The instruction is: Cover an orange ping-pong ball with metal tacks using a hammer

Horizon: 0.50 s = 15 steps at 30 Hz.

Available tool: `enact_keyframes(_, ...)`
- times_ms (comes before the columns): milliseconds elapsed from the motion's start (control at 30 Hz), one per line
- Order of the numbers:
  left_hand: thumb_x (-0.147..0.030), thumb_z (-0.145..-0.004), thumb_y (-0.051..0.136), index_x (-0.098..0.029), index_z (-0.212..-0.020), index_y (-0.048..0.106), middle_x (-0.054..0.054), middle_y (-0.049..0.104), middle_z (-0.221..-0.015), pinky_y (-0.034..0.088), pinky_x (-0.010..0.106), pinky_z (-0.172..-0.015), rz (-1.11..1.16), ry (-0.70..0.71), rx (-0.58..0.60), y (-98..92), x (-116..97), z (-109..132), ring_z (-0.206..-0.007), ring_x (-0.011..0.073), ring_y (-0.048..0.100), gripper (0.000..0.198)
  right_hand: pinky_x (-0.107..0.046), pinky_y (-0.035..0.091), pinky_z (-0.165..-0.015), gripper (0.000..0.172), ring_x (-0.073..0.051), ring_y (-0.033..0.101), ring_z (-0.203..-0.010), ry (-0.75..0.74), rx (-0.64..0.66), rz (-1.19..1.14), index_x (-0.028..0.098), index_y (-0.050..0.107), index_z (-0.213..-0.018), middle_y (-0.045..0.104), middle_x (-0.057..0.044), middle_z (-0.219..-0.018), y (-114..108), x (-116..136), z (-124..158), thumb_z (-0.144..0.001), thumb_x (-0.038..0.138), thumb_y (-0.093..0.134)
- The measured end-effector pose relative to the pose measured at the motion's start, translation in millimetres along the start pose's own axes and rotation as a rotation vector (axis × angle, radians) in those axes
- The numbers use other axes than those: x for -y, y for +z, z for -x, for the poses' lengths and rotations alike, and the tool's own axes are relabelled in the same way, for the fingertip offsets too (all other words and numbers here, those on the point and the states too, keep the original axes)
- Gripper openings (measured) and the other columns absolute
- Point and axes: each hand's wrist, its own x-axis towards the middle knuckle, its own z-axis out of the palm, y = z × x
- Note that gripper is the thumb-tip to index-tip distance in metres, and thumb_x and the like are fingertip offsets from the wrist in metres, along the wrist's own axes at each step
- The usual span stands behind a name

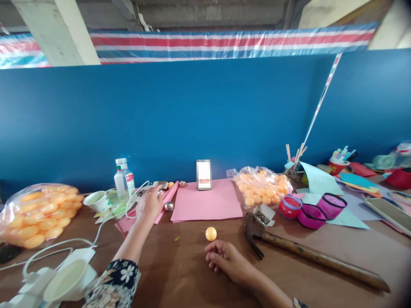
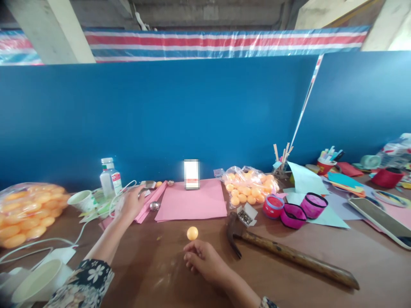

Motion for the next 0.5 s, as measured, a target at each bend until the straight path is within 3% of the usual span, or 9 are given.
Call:
enact_keyframes(100,-0.028,-0.080,0.049,-0.021,-0.115,0.055,0.007,0.058,-0.120,0.036,0.038,-0.094,0.176,0.099,0.080,6.4,-27,20,-0.110,0.0254,0.051,0.036,-0.020,0.042,-0.055,0.029,-0.010,0.055,-0.062,0.006,-0.015,0.020,0.014,0.057,-0.094,0.061,-0.003,-0.077,0,2,1,-0.078,0.037,0.056)
enact_keyframes(233,-0.035,-0.079,0.050,-0.014,-0.111,0.058,0.010,0.066,-0.105,0.046,0.031,-0.083,0.410,0.151,0.243,32.4,-51,67,-0.096,0.0214,0.061,0.038,-0.020,0.042,-0.055,0.029,-0.010,0.055,-0.063,-0.004,-0.007,-0.028,0.013,0.056,-0.092,0.061,-0.003,-0.079,-1,2,3,-0.077,0.038,0.057)
enact_keyframes(400,-0.034,-0.072,0.059,-0.017,-0.115,0.056,0.013,0.063,-0.109,0.050,0.032,-0.074,0.580,0.132,0.367,63.0,-53,119,-0.097,0.0241,0.060,0.046,-0.022,0.044,-0.057,0.026,-0.012,0.057,-0.065,-0.006,-0.011,0.068,0.015,0.057,-0.090,0.062,-0.003,-0.077,-7,10,15,-0.079,0.038,0.055)
enact_keyframes(500,-0.028,-0.063,0.069,-0.023,-0.116,0.057,0.011,0.062,-0.113,0.047,0.035,-0.081,0.657,0.134,0.415,71.0,-51,131,-0.101,0.0257,0.057,0.055,-0.023,0.044,-0.058,0.023,-0.013,0.057,-0.065,-0.027,-0.056,0.165,0.016,0.058,-0.090,0.063,-0.002,-0.076,-11,16,25,-0.080,0.036,0.053)
